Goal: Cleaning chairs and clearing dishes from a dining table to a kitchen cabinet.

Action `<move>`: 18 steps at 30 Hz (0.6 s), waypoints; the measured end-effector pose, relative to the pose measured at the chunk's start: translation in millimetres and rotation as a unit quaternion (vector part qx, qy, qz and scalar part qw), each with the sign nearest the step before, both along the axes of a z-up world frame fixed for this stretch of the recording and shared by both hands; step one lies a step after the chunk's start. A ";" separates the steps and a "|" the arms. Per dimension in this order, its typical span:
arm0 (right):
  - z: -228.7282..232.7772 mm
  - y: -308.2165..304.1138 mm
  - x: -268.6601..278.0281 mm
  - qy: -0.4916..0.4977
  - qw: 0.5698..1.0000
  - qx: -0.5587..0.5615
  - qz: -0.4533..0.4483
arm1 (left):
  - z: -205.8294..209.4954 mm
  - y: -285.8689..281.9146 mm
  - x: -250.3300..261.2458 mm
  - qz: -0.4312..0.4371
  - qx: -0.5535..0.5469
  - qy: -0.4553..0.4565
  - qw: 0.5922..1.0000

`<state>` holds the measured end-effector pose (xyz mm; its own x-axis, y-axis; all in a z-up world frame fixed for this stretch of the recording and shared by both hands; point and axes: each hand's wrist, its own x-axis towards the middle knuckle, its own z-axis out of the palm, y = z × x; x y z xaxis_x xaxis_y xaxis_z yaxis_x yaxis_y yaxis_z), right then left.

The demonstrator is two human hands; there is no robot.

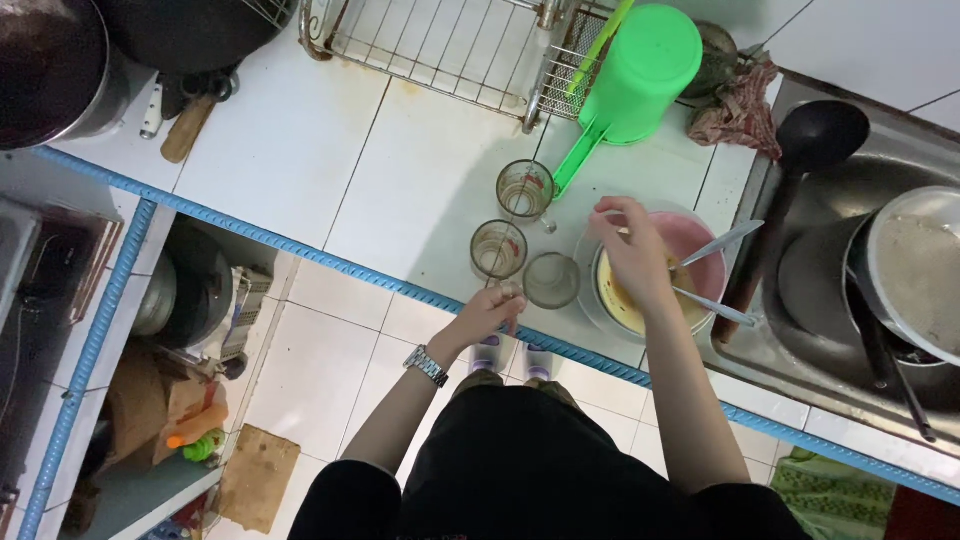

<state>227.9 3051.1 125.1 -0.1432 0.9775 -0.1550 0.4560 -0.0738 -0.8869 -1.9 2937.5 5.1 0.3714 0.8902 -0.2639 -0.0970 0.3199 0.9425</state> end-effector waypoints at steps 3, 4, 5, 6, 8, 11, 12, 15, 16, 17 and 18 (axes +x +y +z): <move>-0.8 -8.7 14.4 0.010 1.000 0.005 -0.001 | 3.8 4.3 -1.0 0.000 0.020 0.016 1.000; -6.3 -13.1 17.7 0.010 1.000 0.005 -0.001 | 1.0 5.2 -0.4 0.000 0.020 0.016 1.000; -11.7 -17.7 20.8 -0.018 0.999 0.020 0.018 | -1.8 5.9 0.0 0.006 0.018 0.018 1.000; -17.1 -22.5 23.5 -0.046 0.998 0.034 0.038 | -4.5 6.1 0.1 0.012 0.014 0.019 1.000; -11.2 -34.1 17.4 -0.035 0.997 -0.017 0.064 | 0.9 10.8 -2.1 0.007 0.014 0.012 1.000; -14.1 -41.4 6.3 -0.089 0.986 -0.076 0.115 | 4.5 13.8 -3.5 0.009 0.005 0.026 1.000; -17.2 -42.0 1.6 -0.153 0.975 -0.082 0.140 | 5.1 14.5 -4.5 0.014 -0.003 0.049 0.999; -18.7 -47.2 -15.3 -0.146 0.981 -0.057 0.112 | -36.6 12.7 -7.8 0.031 -0.039 0.080 0.996; -15.1 -47.6 -17.8 -0.146 0.981 -0.056 0.113 | -30.7 12.4 -8.4 0.032 -0.038 0.080 0.996; -11.5 -48.0 -20.4 -0.143 0.983 -0.047 0.109 | -24.9 12.0 -9.0 0.035 -0.040 0.085 0.995; -8.1 -48.9 -22.9 -0.139 0.984 -0.038 0.105 | -19.2 10.8 -9.6 0.038 -0.043 0.089 0.994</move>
